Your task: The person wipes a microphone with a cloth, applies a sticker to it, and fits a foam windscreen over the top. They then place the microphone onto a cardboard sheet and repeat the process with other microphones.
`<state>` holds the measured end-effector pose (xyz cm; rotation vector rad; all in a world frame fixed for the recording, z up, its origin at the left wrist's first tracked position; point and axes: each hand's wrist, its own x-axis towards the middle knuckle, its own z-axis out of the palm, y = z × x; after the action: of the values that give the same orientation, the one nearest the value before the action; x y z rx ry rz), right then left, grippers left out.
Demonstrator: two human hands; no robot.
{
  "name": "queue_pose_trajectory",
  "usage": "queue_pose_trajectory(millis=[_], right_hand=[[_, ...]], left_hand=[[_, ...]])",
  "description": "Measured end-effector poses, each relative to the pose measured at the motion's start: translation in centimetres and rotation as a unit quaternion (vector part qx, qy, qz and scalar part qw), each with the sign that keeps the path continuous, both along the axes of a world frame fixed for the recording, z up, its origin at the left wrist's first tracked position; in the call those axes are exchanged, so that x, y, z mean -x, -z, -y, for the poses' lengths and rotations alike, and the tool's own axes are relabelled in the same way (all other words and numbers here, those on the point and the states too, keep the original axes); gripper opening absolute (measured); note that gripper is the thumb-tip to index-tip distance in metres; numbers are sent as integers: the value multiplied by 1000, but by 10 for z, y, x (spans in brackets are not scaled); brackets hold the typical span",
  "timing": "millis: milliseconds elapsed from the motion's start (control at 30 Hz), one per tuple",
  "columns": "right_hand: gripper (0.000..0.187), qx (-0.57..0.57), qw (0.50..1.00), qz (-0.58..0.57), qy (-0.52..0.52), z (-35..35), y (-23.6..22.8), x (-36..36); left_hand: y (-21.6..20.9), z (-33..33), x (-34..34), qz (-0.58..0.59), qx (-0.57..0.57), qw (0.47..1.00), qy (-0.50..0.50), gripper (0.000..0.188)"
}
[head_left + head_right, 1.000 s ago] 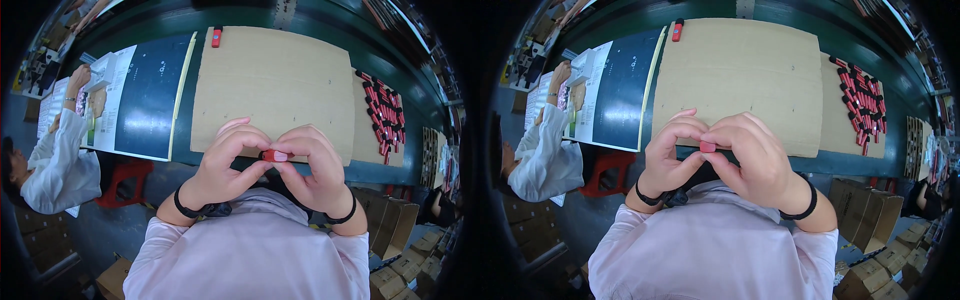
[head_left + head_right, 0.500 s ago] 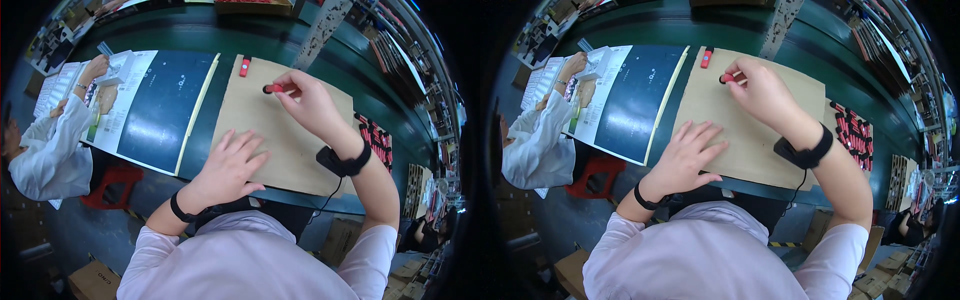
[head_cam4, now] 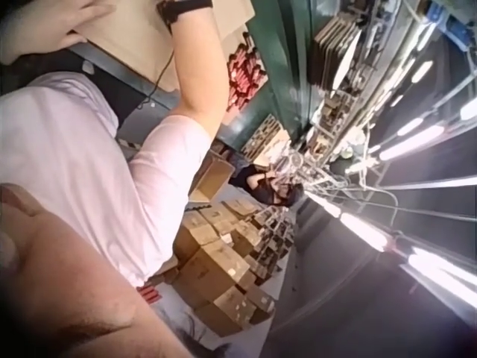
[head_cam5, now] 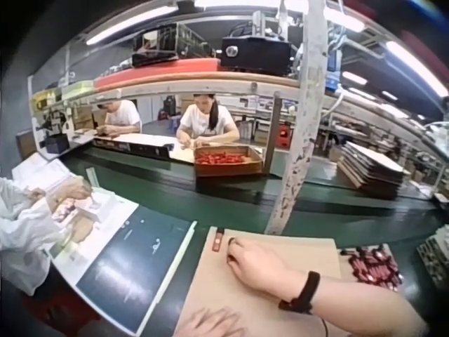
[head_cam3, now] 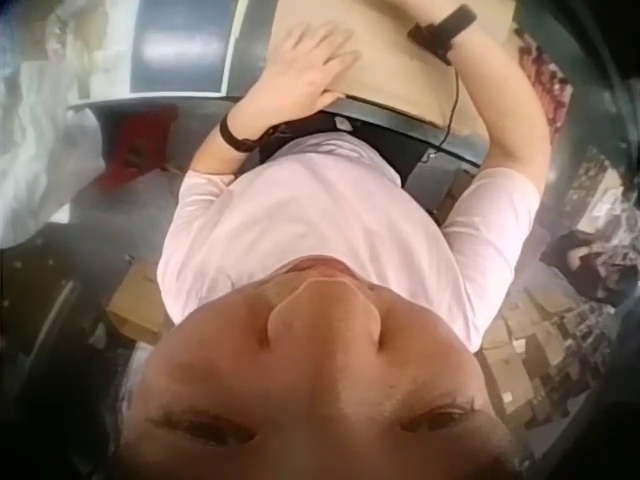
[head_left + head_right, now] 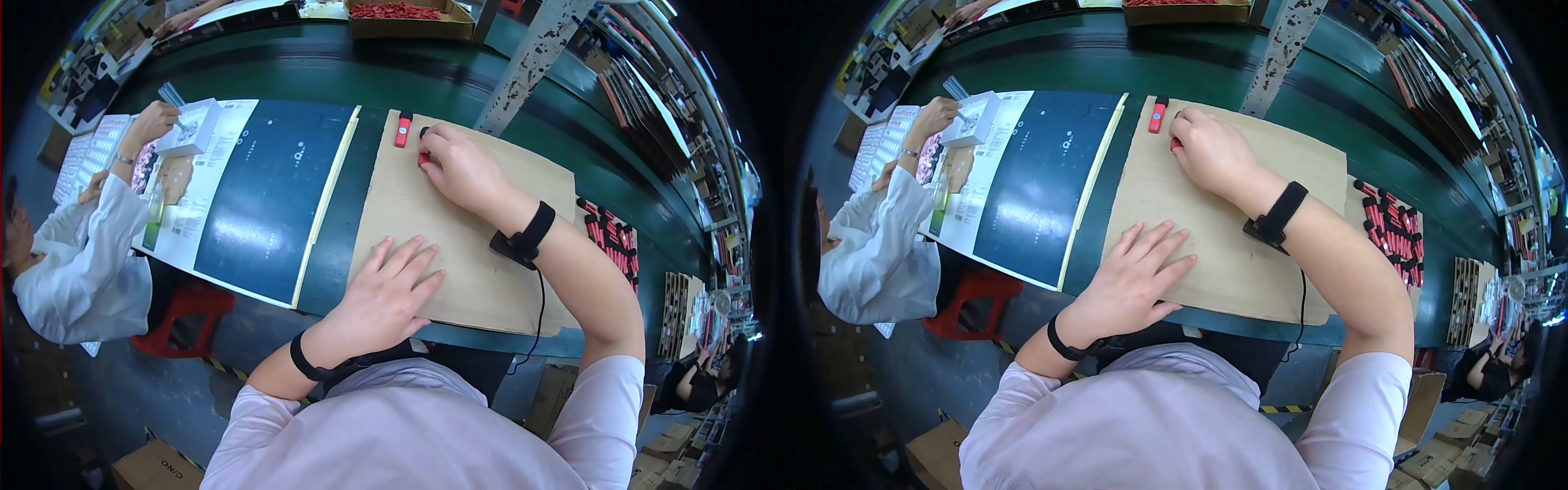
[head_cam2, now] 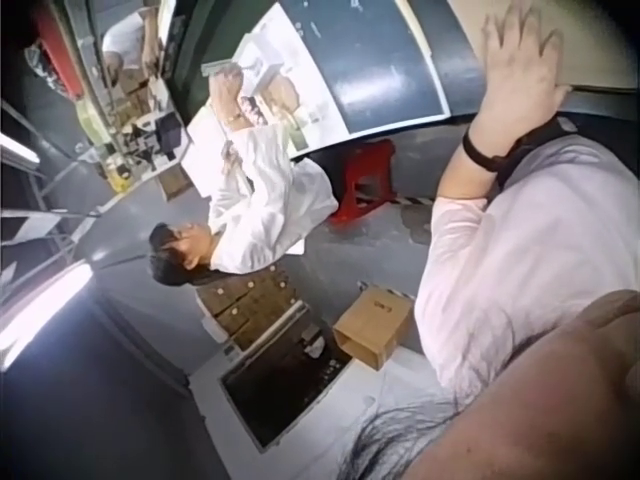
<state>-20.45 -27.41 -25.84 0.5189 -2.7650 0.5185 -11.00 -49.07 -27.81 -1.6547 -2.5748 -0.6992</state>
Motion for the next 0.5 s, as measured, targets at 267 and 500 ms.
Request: queue_pose_trajectory(millis=[267,500], right_hand=[[15,1,999,-43,21,-13,9,21],[24,13,997,-23,70,-11,-20,-35]], left_hand=[[-5,-4,0,17,11,1000,2,63],[-11,-10,-5,10,28,1000,2,67]])
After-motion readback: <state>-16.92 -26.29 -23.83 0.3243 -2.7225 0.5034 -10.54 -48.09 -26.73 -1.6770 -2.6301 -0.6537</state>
